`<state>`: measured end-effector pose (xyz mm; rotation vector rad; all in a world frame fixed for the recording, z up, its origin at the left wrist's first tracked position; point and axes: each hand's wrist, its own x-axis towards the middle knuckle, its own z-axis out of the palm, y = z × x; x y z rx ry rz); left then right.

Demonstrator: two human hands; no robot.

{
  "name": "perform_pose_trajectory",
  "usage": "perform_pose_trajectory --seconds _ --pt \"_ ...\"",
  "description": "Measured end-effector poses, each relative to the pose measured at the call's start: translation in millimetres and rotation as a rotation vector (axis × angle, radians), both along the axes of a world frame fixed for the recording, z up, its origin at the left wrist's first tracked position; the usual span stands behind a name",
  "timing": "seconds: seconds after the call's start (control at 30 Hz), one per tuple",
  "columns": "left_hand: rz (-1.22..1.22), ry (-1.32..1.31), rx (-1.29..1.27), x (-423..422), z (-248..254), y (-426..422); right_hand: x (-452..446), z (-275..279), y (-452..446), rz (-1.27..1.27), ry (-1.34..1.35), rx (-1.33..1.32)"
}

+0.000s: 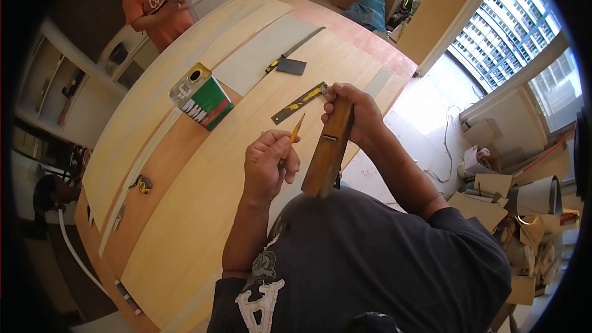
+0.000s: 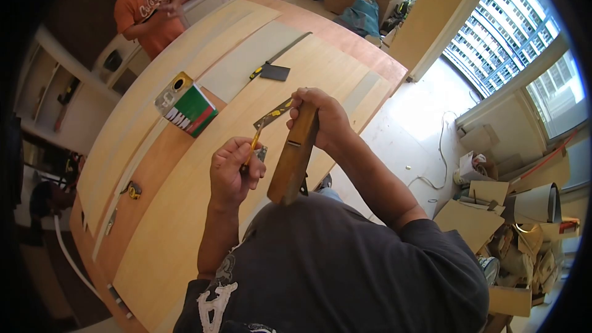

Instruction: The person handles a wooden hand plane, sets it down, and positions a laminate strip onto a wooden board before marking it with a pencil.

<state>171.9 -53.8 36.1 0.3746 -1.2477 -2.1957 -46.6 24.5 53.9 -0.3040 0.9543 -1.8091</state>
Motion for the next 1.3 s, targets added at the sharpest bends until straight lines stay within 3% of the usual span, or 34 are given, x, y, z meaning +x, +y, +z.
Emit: perform_pose_trajectory --seconds 0.07,0.17,0.47,0.7,1.0,1.1,1.2,1.3 --pt "0.015 -0.038 -0.031 -0.6 -0.2 2.5 -0.4 -5.0 0.9 -0.019 -0.166 0.072" --pt "0.049 -0.262 -0.198 1.5 5.3 15.3 3.9 -12.3 4.9 0.030 -0.194 0.151" --pt "0.094 -0.238 -0.607 0.6 -18.5 40.4 12.8 -10.8 5.3 0.096 -0.171 0.159" --pt "0.071 -0.259 -0.483 0.7 -18.9 42.3 13.8 -9.8 2.8 0.101 -0.165 0.170" --pt "0.135 -0.215 -0.723 -10.8 -21.4 36.5 22.9 -3.2 4.1 0.079 -0.088 0.233" --pt "0.098 -0.332 -0.748 -4.0 -10.7 40.7 24.3 0.5 6.7 0.074 -0.066 0.248" --pt "0.094 -0.328 -0.921 8.3 -27.7 41.0 25.2 2.5 10.4 0.089 -0.047 0.252" --pt "0.176 -0.247 -0.922 17.3 -36.5 50.6 29.0 0.6 13.7 0.094 -0.035 0.242"
